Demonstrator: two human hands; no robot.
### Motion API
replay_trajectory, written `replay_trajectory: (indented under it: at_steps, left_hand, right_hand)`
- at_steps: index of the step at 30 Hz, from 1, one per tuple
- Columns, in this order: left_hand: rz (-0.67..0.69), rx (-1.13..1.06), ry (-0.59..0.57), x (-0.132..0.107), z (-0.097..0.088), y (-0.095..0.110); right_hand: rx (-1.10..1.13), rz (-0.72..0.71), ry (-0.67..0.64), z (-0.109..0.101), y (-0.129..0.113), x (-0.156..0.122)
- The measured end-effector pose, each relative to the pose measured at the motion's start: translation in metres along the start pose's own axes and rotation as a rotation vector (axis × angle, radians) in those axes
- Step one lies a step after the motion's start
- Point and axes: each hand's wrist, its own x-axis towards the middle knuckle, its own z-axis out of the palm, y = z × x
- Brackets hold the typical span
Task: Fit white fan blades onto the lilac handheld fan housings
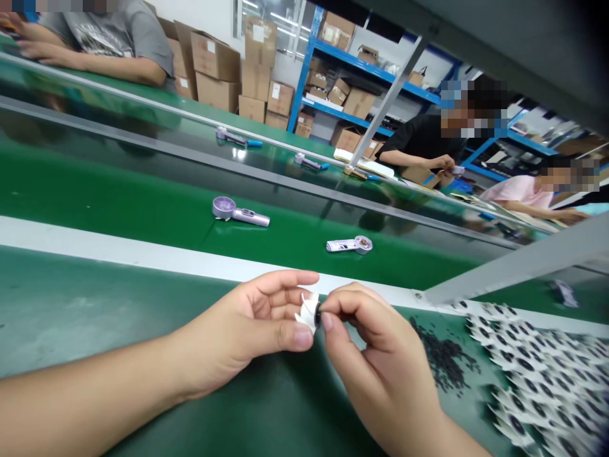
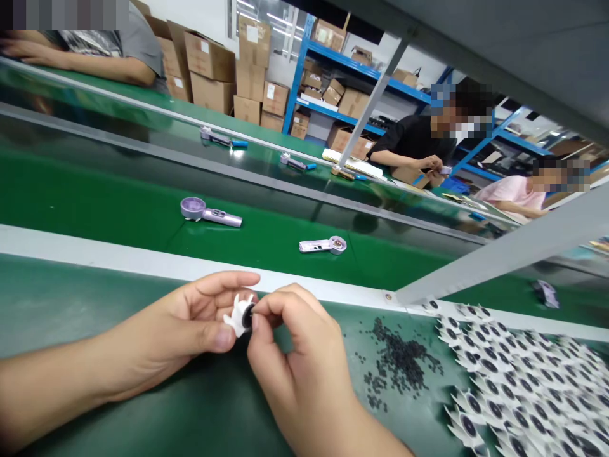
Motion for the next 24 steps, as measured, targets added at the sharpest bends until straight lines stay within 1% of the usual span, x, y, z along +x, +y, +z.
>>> replay_trajectory:
  at_steps: [5, 9, 11, 13, 14, 15, 16, 18, 19, 21, 22, 24]
  left_hand:
    - [-0.008, -0.009, -0.036, 0.000, 0.000, -0.003]
    - [0.005, 0.004, -0.017, 0.000, -0.001, -0.004]
    - [0.036, 0.025, 0.025, 0.001, -0.001, -0.004]
    - [0.070, 0.069, 0.097, 0.003, -0.002, -0.003]
    - [0.081, 0.093, 0.135, 0.004, -0.002, -0.002]
    - [0.083, 0.116, 0.168, 0.005, -0.003, -0.002]
    - [0.073, 0.138, 0.194, 0.006, -0.003, -0.001]
    - [0.042, 0.166, 0.247, 0.007, -0.004, -0.001]
    - [0.027, 0.176, 0.275, 0.008, -0.004, -0.001]
    - [0.007, 0.178, 0.338, 0.011, -0.005, -0.003]
    - [-0.012, 0.185, 0.346, 0.012, -0.006, -0.004]
    - [-0.005, 0.194, 0.367, 0.016, -0.008, -0.008]
  right_hand:
    - [-0.069, -0.062, 0.049, 0.002, 0.000, 0.002]
    - [-0.087, -0.077, 0.040, 0.004, 0.000, 0.001]
    - [-0.101, -0.146, 0.037, 0.005, -0.002, -0.004]
    - [-0.126, -0.237, 0.023, 0.004, -0.004, -0.008]
    - [-0.139, -0.269, -0.005, 0.003, -0.003, -0.008]
    - [-0.168, -0.266, -0.054, 0.002, 0.000, -0.006]
    - [-0.214, -0.220, -0.110, 0.000, 0.006, -0.001]
    - [-0.356, -0.049, -0.184, -0.006, 0.028, 0.021]
    - [-0.442, 0.059, -0.191, -0.011, 0.044, 0.036]
    - [-0.566, 0.248, -0.165, -0.022, 0.079, 0.071]
    - [-0.590, 0.334, -0.195, -0.029, 0.097, 0.088]
    - [-0.557, 0.439, -0.300, -0.039, 0.127, 0.115]
